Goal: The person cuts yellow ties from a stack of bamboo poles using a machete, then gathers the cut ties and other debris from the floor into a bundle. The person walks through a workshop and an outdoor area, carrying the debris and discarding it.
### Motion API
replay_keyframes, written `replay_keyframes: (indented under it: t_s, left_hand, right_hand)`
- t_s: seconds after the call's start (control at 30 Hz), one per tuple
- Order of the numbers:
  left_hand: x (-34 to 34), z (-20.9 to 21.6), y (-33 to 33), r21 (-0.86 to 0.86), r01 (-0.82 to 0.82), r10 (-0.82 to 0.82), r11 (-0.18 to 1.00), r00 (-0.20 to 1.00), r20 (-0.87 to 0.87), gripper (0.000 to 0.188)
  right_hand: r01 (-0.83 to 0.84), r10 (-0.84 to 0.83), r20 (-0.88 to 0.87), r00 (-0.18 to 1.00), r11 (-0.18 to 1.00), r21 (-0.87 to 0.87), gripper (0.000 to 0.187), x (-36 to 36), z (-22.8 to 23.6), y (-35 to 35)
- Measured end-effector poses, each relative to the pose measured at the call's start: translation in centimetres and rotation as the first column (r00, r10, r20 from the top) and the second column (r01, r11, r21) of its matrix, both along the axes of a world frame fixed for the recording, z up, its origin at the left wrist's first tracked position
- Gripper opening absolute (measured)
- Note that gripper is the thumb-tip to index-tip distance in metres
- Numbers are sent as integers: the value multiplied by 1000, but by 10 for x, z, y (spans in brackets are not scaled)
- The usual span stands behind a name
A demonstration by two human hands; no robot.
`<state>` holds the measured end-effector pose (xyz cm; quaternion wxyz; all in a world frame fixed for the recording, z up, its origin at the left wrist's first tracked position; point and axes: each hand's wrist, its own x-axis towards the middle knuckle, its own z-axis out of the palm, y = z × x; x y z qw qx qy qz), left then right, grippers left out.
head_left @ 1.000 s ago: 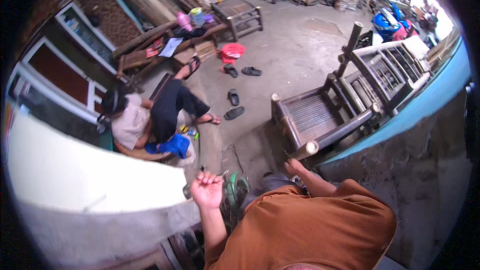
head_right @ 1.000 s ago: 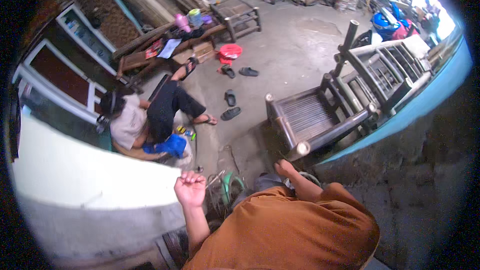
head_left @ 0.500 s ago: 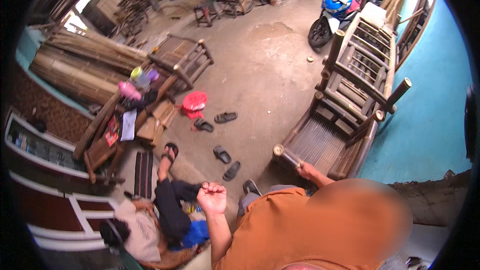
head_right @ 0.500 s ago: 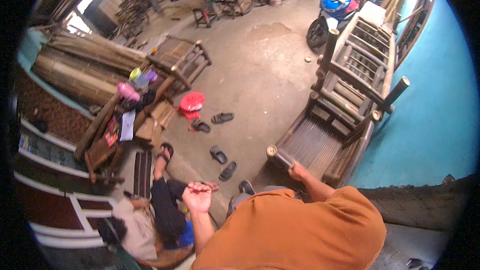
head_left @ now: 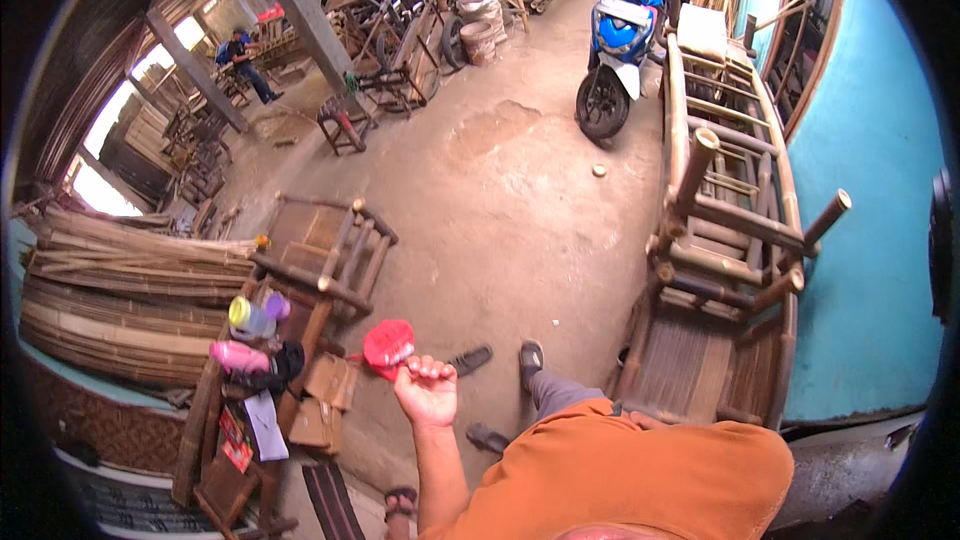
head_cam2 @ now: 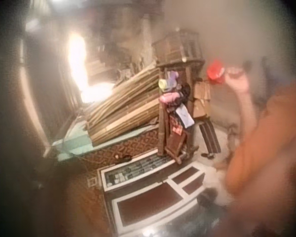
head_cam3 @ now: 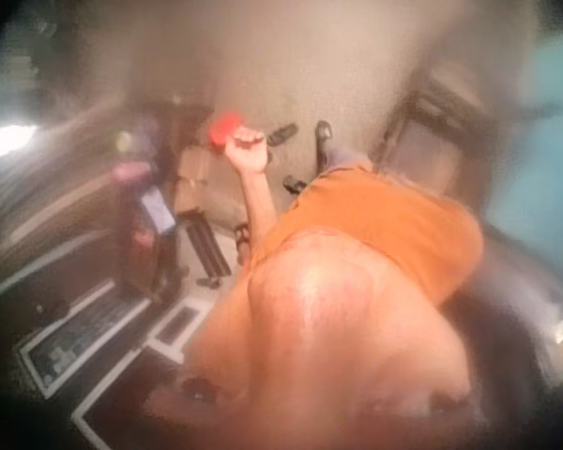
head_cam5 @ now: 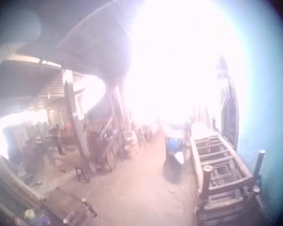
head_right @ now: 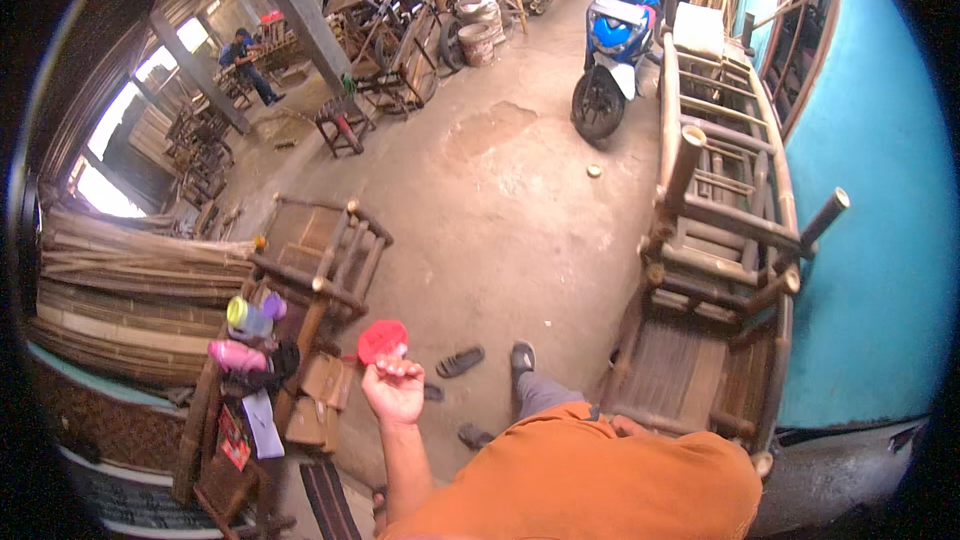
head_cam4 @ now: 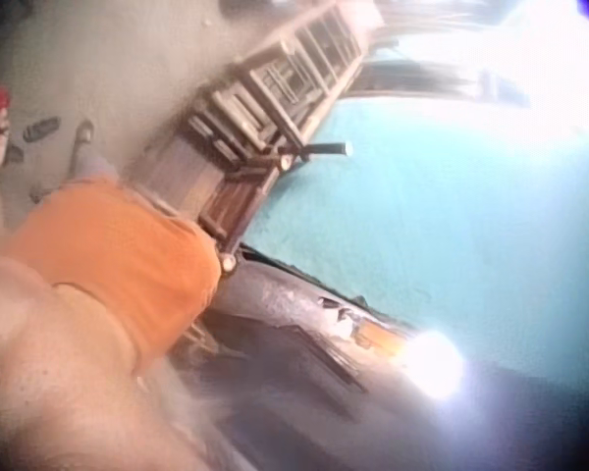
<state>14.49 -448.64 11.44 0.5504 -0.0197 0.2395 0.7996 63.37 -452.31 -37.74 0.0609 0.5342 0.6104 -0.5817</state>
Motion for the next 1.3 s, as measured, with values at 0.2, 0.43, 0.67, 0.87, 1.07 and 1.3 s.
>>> replay_keyframes:
  t_s: [0.2, 0.43, 0.67, 0.87, 1.07, 1.3]
  left_hand:
    - [-84, -31, 164, -200, 73, -58, 977, 995, 82, 8]
    - [-149, -26, 372, -374, 125, -114, 919, 992, 51, 14]
    - [-235, -76, 617, -406, 276, -264, 871, 961, 86, 24]
    - [-323, -75, 883, -465, 302, -305, 832, 950, 72, 21]
    - [-354, -2, 1158, -330, 292, -387, 898, 881, -273, 16]
    - [-370, -176, 1452, -485, 146, -506, 862, 228, -832, 19]
  right_hand:
    - [19, -40, 246, 968, 996, 88, 39, -191, 128, 281]
    - [272, -231, -144, 962, 824, 497, 40, -359, 298, 585]
    - [319, -207, -274, 939, 820, 475, 40, -477, 302, 805]
    - [155, -200, 325, 924, 975, 158, 39, -425, 176, 885]
    - [775, -726, 383, 571, 631, 42, 34, -372, 160, 922]
    - [609, -464, 517, 719, 779, -148, 37, -367, 108, 1163]
